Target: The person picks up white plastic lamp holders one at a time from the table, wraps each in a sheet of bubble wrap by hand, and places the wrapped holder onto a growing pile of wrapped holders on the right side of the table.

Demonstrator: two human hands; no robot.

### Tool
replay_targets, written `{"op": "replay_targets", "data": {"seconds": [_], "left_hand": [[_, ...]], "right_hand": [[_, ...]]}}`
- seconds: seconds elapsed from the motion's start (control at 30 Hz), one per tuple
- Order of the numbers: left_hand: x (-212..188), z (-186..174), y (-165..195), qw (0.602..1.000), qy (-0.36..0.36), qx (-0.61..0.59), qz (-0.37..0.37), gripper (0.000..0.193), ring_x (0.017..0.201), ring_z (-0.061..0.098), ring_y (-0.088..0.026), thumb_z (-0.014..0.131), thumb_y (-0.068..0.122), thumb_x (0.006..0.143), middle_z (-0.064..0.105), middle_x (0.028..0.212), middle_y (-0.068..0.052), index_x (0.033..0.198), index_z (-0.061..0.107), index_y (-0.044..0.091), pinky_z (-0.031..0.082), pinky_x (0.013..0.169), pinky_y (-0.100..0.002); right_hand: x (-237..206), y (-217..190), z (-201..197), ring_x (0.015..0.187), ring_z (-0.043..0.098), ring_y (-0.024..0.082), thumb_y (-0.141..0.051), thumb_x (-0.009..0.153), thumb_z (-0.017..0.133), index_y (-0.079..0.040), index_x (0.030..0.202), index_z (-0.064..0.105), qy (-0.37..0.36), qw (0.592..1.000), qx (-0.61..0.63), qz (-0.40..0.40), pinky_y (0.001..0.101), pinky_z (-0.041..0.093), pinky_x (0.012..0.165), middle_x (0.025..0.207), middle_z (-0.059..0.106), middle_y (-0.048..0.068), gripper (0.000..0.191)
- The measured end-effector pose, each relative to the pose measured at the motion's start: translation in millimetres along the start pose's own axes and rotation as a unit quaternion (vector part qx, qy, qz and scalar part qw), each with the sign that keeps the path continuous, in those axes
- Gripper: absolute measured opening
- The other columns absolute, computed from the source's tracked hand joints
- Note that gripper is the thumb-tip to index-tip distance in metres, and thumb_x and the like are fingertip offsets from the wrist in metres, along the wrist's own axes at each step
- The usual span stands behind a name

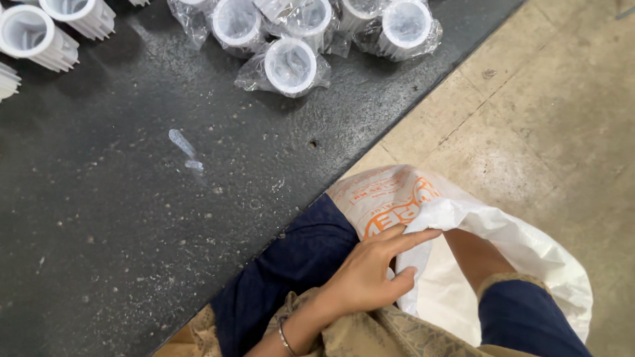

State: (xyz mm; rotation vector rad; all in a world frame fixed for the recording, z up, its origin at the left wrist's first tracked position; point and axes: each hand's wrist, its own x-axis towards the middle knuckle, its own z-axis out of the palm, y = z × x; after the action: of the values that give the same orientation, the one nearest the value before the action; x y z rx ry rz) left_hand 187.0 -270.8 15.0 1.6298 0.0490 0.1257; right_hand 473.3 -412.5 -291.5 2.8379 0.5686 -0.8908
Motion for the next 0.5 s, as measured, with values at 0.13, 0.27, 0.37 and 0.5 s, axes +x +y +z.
{"op": "replay_targets", "data": {"seconds": [0.13, 0.27, 0.37, 0.5], "left_hand": [[-8.4, 3.8, 6.0, 0.999, -0.023, -0.003, -0.024, 0.065, 0.085, 0.061, -0.03, 0.06, 0.012, 0.084, 0.056, 0.097, -0.014, 0.149, 0.057, 0.016, 0.053, 0.076, -0.039], [-14.2, 2.2, 9.0, 1.0, -0.019, 0.011, 0.003, 0.062, 0.09, 0.063, -0.031, 0.059, 0.011, 0.089, 0.057, 0.097, -0.013, 0.15, 0.057, 0.016, 0.053, 0.079, -0.04], [-14.1, -0.5, 9.6, 1.0, -0.025, 0.004, -0.004, 0.061, 0.091, 0.063, -0.032, 0.057, 0.011, 0.088, 0.059, 0.1, -0.013, 0.148, 0.057, 0.016, 0.053, 0.081, -0.041], [-8.1, -0.4, 0.8, 1.0, -0.016, 0.003, -0.011, 0.061, 0.101, 0.064, -0.035, 0.057, 0.01, 0.088, 0.06, 0.111, -0.017, 0.148, 0.056, 0.015, 0.054, 0.089, -0.042]], "right_hand": [[9.8, -2.4, 6.5, 0.111, 0.067, 0.034, -0.036, 0.082, 0.075, -0.018, 0.135, 0.063, -0.025, 1.0, -0.005, -0.002, 0.0428, 0.055, 0.094, 0.122, 0.07, 0.016, 0.057], [5.5, -13.1, -4.5, 0.11, 0.067, 0.034, -0.036, 0.082, 0.075, -0.018, 0.135, 0.064, -0.053, 0.999, -0.006, -0.005, 0.0432, 0.055, 0.094, 0.121, 0.071, 0.016, 0.057], [9.4, -22.9, -7.2, 0.11, 0.068, 0.034, -0.035, 0.081, 0.075, -0.019, 0.134, 0.064, -0.082, 0.997, -0.008, -0.009, 0.0434, 0.055, 0.094, 0.12, 0.071, 0.016, 0.057], [19.3, -20.1, 1.3, 0.109, 0.068, 0.035, -0.035, 0.08, 0.075, -0.019, 0.134, 0.065, -0.122, 0.992, -0.008, -0.017, 0.0437, 0.055, 0.094, 0.119, 0.071, 0.016, 0.056]]}}
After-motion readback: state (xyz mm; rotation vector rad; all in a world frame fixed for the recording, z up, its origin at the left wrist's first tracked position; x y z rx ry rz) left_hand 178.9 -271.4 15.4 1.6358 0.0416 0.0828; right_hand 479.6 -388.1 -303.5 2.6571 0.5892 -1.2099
